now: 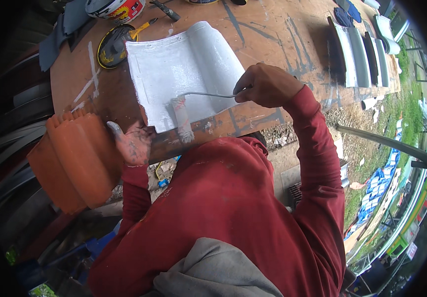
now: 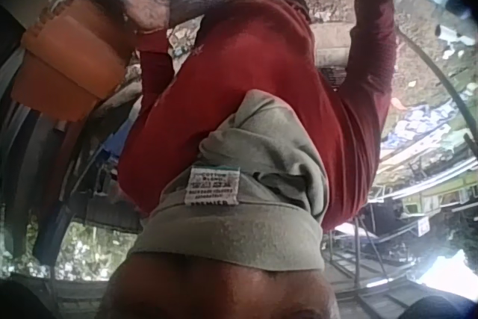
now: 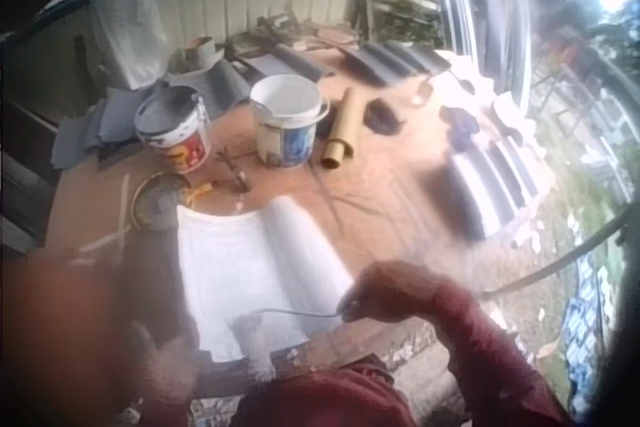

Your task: The person places a roof tile on the table, dips a paint roller into a container of paint, and coats the surface of the tile. The person then holds the tile by hand and applies paint to its curved sides with the paint roller.

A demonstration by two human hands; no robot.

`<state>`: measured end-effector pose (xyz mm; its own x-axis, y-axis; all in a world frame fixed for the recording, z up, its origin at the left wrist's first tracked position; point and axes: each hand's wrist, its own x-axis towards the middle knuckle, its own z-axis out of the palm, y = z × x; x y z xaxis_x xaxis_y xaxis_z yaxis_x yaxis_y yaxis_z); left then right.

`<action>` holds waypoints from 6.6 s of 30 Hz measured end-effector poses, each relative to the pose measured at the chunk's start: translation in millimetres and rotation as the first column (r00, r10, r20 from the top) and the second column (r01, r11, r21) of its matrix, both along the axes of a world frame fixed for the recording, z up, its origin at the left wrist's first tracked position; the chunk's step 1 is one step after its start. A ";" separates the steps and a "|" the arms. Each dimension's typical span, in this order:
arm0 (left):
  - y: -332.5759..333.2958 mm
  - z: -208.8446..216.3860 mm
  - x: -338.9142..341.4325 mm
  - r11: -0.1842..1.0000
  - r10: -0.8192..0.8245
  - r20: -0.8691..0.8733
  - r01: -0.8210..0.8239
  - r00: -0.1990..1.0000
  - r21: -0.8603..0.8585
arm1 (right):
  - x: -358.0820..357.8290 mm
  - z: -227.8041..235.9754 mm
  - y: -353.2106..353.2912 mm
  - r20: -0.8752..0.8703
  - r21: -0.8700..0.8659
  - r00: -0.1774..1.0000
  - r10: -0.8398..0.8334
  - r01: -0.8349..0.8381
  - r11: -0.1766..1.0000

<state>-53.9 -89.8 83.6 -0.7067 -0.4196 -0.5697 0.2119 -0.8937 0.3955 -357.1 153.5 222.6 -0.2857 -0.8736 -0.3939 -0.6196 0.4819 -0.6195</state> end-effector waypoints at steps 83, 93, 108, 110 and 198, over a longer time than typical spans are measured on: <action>-14.1 -142.9 120.7 0.659 0.011 0.365 0.268 0.931 -0.703 | 219.7 -146.7 18.9 0.569 0.125 0.589 -0.573 0.627 0.769; 1.4 -152.4 108.9 0.594 0.235 0.415 0.208 0.879 -0.777 | 85.9 -71.6 23.5 0.523 -0.370 0.622 -0.583 0.781 0.503; 27.5 -147.4 84.9 0.337 0.570 0.420 0.266 0.706 -0.903 | -138.0 -85.5 -143.1 0.530 -0.664 0.598 -0.602 0.734 0.145; 25.9 -152.2 80.7 0.472 0.579 0.455 0.177 0.677 -0.864 | -152.9 -110.7 -138.9 0.537 -0.650 0.593 -0.600 0.744 0.153; 674.5 2.9 -507.0 0.510 -0.841 -0.176 0.858 0.512 0.063 | -367.9 -7.3 899.5 0.509 -0.224 -0.306 -0.805 0.855 -0.467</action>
